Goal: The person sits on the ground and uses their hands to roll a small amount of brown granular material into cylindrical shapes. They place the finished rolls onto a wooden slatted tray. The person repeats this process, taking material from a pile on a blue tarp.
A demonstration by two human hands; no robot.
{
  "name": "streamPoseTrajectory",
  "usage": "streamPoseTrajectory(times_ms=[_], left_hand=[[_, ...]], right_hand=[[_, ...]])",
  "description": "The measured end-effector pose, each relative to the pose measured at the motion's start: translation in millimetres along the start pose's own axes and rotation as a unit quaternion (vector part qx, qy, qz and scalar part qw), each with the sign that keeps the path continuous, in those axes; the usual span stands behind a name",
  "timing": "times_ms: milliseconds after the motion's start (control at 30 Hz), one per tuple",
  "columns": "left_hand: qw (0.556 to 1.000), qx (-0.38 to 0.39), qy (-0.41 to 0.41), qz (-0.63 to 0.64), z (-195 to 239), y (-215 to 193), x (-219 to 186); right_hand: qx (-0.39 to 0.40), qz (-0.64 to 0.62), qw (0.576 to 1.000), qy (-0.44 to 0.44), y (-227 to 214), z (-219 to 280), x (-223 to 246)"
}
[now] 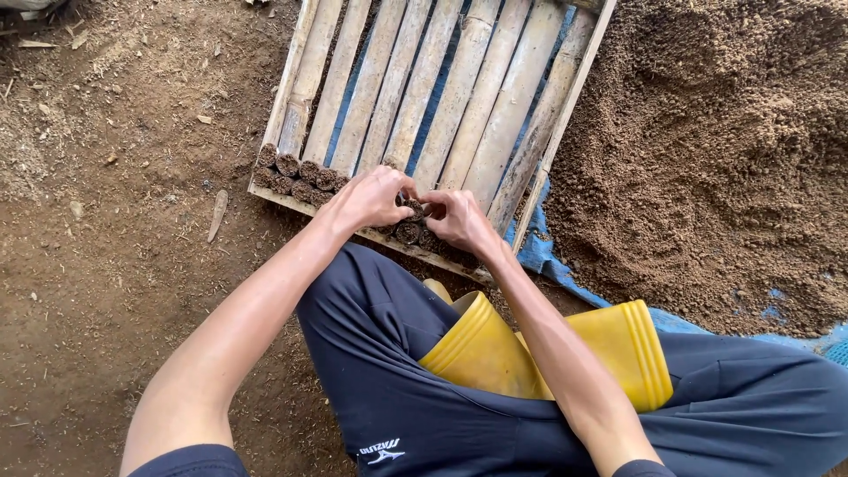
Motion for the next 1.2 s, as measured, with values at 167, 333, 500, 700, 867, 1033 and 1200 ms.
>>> streamPoseTrajectory(times_ms=[167, 333, 500, 700, 867, 1033, 1200], left_hand=[[1.000, 0.003, 0.020, 0.018, -4, 1, -6], [1.000, 0.009, 0.012, 0.013, 3, -4, -10], [1.000, -0.004, 0.017, 0.021, 21, -16, -21], [1.000, -0.009, 0.011, 0.005, 23, -17, -25], [1.000, -0.019, 0.018, -0.004, 0, -3, -3], [0.996, -0.067, 0.048, 0.037, -17, 3, 16], [0.996, -0.060, 0.030, 0.058, 1, -9, 3]], right_hand=[[-0.013, 0.026, 1.000, -0.006, 9, -10, -32], [-0.016, -0.005, 1.000, -0.023, 5, -5, -19], [-0.042, -0.014, 0.999, -0.025, -6, 4, -5], [-0.072, -0.033, 0.997, -0.008, -16, 13, 7], [-0.075, -0.049, 0.996, 0.012, -16, 3, -5], [-0.058, -0.073, 0.995, 0.035, -16, 4, 2], [-0.050, -0.083, 0.994, 0.049, -16, 9, 14]])
Point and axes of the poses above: each hand's wrist, its own z-axis away from the middle knuckle, its own y-axis out of the palm, x = y × z, the point moved 6 cm from there along -z, towards the middle knuckle, and after that the axes turned 12 degrees about x, right-handed, at the moved point
